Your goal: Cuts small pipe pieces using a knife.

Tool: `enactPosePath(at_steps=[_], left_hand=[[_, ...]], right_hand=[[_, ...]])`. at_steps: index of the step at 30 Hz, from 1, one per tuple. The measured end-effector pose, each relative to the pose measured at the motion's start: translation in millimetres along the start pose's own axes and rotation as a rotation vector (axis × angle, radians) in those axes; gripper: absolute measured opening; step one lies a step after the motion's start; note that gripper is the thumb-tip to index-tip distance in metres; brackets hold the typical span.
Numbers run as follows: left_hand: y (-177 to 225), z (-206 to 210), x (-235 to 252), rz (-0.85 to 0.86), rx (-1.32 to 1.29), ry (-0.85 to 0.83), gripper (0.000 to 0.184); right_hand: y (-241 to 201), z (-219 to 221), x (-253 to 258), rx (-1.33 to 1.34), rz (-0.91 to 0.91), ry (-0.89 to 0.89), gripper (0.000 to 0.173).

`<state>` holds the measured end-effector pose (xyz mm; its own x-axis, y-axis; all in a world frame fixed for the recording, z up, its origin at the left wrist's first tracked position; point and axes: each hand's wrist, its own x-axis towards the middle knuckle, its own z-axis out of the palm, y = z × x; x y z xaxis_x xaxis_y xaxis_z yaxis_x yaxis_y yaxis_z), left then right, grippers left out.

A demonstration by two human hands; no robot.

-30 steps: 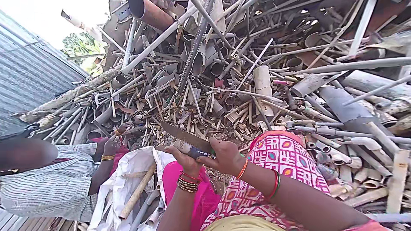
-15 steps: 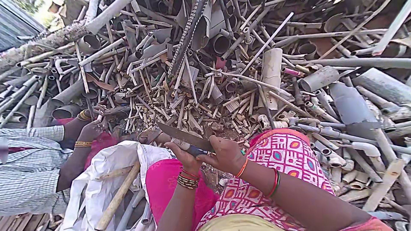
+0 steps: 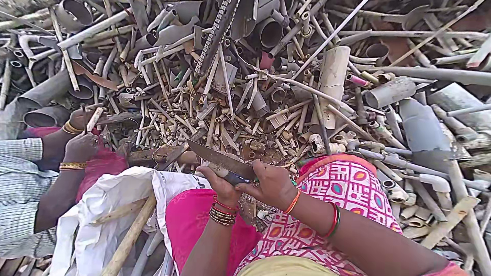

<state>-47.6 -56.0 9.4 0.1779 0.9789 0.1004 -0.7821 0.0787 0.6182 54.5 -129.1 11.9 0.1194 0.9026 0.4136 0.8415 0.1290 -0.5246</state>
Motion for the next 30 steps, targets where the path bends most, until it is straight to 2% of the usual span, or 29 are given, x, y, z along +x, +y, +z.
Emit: enactPosePath(at_steps=[11,13,16,18,22,24,27,30], left_hand=[[1.4,-12.4,1.0,-0.108,-0.006,-0.014,0.063],[1.2,-12.9,0.0,-0.122,0.011,-0.017,0.067],[0.5,-11.5,0.4,-0.141,0.09,-0.006,0.083],[0.3,-11.3,1.6,-0.148,0.104,0.023,0.083],[3.4,-0.8,1.1,-0.142,0.005,0.08,0.073],[3.0,-1.0,-1.0,-0.157,-0.027,0.051,0.072],[2.6,-2.1,-1.9,-0.237,-0.04,0.093,0.082],[3.6,-1.5,-6.0,-0.256,-0.037,0.083,0.084]], right_hand=[[-4.5,0.8,7.5,0.023,0.071,-0.28,0.068],[-6.1,-2.2,9.4,0.031,0.097,-0.35,0.068],[-7.2,-2.6,11.4,0.063,0.128,-0.418,0.063],[-4.4,-3.7,13.1,0.101,0.132,-0.448,0.063],[18.3,5.9,8.3,0.39,0.017,-0.251,0.064],[22.8,4.1,3.3,0.48,0.047,-0.211,0.066],[24.0,2.3,-7.7,0.558,0.07,-0.134,0.054],[19.0,-5.2,-13.9,0.503,0.094,-0.094,0.046]])
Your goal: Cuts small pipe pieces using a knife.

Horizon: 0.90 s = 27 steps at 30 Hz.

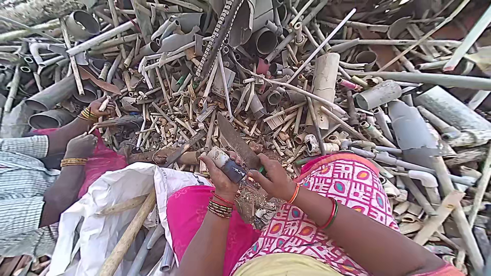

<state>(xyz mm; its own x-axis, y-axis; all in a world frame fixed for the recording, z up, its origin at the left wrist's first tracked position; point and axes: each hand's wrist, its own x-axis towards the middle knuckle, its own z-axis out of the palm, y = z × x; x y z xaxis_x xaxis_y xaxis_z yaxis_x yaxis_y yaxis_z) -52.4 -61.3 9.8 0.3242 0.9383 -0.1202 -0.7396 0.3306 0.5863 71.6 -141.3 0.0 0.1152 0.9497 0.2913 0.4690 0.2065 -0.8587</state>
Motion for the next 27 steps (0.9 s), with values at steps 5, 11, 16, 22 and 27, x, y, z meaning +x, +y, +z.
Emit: enactPosePath(at_steps=[5,11,16,22,27], left_hand=[[-5.0,4.7,-9.2,0.021,0.021,0.033,0.078],[-5.9,7.5,-16.8,0.123,0.06,-0.017,0.071],[-4.6,10.4,-18.9,0.148,0.09,-0.014,0.072],[-13.9,8.4,-19.5,0.137,0.167,0.003,0.067],[-20.9,9.3,-14.2,0.069,0.171,0.035,0.075]], right_hand=[[-11.2,-8.9,-6.8,-0.064,0.215,-0.103,0.059],[-28.7,-6.0,-13.7,-0.271,0.185,-0.158,0.07],[-31.4,-0.5,-18.7,-0.364,0.101,-0.086,0.068],[-28.3,-11.1,-16.8,-0.416,0.123,-0.197,0.068],[-17.9,-21.2,-8.5,-0.246,0.226,-0.346,0.064]])
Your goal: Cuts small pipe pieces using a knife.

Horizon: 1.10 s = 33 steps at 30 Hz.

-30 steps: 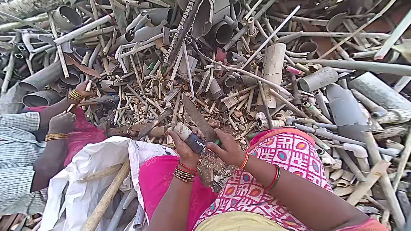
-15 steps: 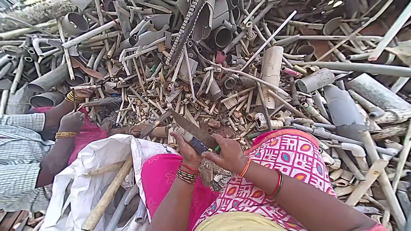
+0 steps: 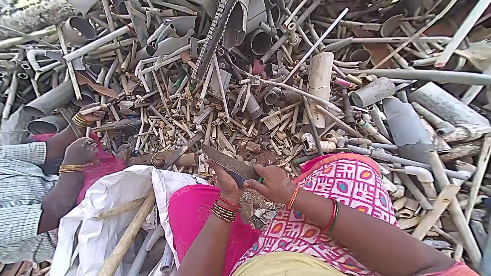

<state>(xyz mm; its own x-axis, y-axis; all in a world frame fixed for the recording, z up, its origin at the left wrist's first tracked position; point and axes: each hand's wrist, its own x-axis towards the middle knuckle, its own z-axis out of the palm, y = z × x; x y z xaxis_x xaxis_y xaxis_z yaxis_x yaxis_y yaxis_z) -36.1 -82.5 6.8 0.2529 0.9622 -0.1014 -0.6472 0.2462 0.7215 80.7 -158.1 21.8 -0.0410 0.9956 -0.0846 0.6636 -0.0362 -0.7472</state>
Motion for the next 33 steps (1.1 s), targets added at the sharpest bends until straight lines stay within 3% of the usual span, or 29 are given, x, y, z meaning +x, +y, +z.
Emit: enactPosePath(at_steps=[6,12,17,21,25,27,29,33], left_hand=[[1.3,9.4,1.0,-0.003,0.163,0.169,0.062],[-5.3,2.1,2.1,0.33,0.507,0.306,0.061],[-8.2,1.8,2.4,0.526,0.549,0.311,0.04],[-10.9,-0.1,4.7,0.593,0.556,0.296,0.038],[-2.5,-5.1,10.5,0.272,0.405,0.223,0.049],[5.8,-1.2,11.6,0.102,0.255,0.198,0.052],[9.3,-0.9,7.7,0.056,0.208,0.137,0.051],[9.7,-1.3,6.8,0.014,0.168,0.145,0.05]], right_hand=[[15.8,14.3,8.7,0.401,0.037,-0.029,0.047],[9.6,29.9,9.3,0.702,0.151,-0.014,0.03],[-1.7,31.1,6.5,0.838,0.207,-0.02,0.023],[-3.9,32.1,6.4,0.877,0.209,-0.01,0.021],[6.3,26.4,10.2,0.663,0.043,0.008,0.031],[14.0,22.4,11.6,0.437,-0.084,0.193,0.042],[21.2,26.4,13.9,0.282,-0.177,0.47,0.046],[23.7,28.8,15.6,0.304,-0.207,0.755,0.046]])
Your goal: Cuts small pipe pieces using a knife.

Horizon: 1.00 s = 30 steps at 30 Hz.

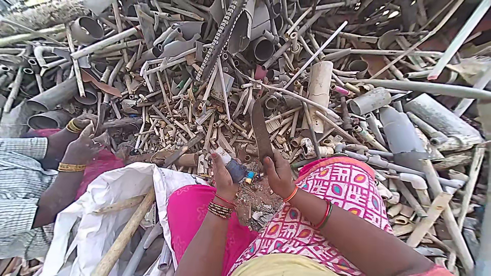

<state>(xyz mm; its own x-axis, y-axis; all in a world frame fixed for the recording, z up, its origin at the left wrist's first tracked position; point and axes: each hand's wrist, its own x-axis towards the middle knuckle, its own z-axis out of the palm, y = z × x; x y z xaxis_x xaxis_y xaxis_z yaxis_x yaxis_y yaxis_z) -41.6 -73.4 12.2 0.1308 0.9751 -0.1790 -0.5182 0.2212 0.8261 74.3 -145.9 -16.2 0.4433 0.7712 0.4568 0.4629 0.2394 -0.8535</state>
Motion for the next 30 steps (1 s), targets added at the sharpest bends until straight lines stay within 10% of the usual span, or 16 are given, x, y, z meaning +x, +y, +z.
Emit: enactPosePath(at_steps=[9,30], left_hand=[[-7.9,-2.2,-3.1,-0.009,-0.055,-0.082,0.05],[-1.3,-3.5,-4.4,-0.222,-0.135,-0.051,0.047]], right_hand=[[-14.1,-14.2,13.3,0.019,0.494,-0.628,0.062],[-24.4,2.5,-10.6,-0.257,0.199,-0.389,0.069]])
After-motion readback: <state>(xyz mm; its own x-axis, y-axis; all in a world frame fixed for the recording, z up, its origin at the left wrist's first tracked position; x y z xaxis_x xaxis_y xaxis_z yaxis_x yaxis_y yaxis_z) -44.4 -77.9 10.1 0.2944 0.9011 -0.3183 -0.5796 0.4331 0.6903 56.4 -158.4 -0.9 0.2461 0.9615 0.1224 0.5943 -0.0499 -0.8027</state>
